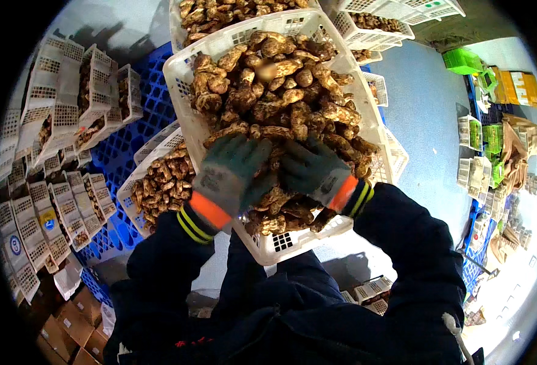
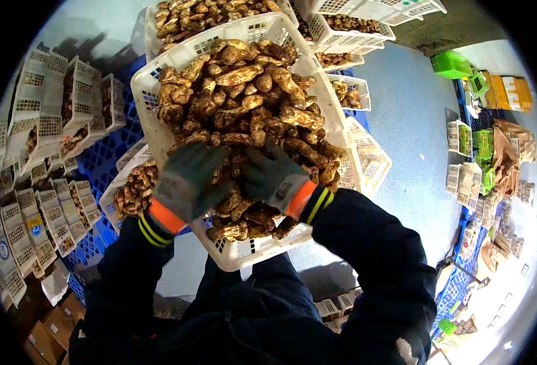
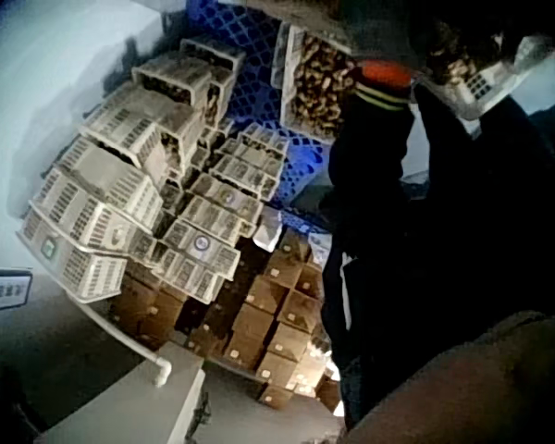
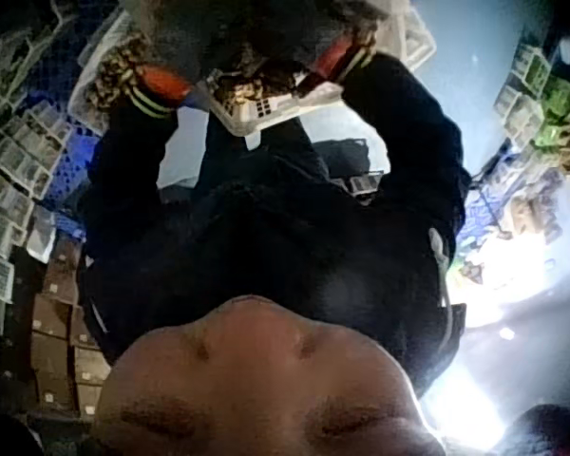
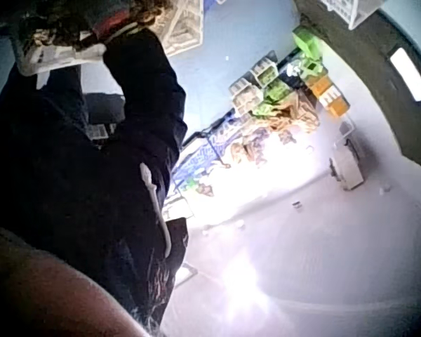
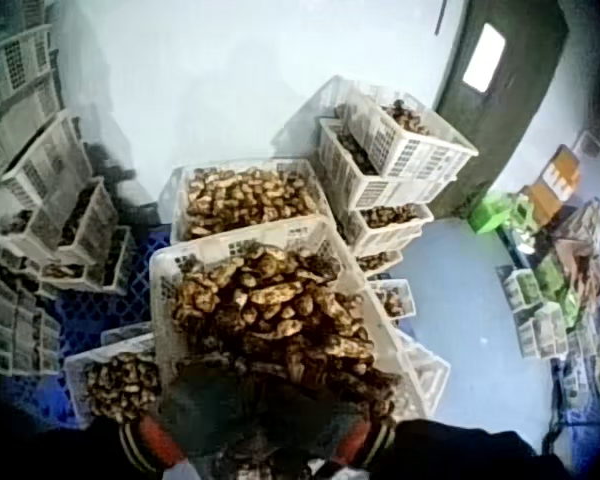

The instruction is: The person carries a white plastic basket filled with ginger roots through a warehouse, inspects several roots by hand, and then places the basket onto a stack of similar baskets.

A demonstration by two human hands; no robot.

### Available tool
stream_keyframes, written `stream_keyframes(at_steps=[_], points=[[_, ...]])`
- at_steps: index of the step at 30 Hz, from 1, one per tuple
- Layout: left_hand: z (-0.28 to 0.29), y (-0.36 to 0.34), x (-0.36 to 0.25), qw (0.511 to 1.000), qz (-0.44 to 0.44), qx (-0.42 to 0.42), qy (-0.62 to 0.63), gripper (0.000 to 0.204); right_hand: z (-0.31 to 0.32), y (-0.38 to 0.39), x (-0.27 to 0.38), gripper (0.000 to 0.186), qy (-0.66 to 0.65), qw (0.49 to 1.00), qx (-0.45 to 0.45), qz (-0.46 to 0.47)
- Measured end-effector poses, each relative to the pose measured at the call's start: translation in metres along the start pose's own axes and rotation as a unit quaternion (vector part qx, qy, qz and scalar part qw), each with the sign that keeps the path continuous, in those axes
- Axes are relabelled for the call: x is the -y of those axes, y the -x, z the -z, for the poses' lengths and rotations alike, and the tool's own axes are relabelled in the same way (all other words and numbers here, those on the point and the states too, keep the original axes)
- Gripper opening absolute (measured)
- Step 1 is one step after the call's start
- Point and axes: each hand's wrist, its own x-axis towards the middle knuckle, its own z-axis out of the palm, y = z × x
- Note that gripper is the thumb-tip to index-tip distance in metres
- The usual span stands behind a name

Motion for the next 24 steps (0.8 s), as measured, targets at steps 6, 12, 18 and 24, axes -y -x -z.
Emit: stream_keyframes(at_steps=[6,12,18,24], points=[[-0.007,0.015,-0.016,0.987,-0.044,0.031,-0.15,0.045,0.068,0.006,0.0,0.022,-0.342,0.9,-0.168,-0.209],[-0.021,0.03,-0.033,0.976,-0.043,0.069,-0.204,0.035,0.092,0.08,0.01,0.022,-0.255,0.782,-0.372,-0.43],[0.0,0.063,-0.037,0.986,-0.025,0.096,-0.134,0.038,0.054,0.089,0.049,0.059,-0.079,0.902,-0.017,-0.424],[0.037,0.117,-0.015,0.997,-0.019,0.034,0.06,0.035,0.039,0.054,0.091,0.055,-0.078,0.911,0.007,-0.405]])
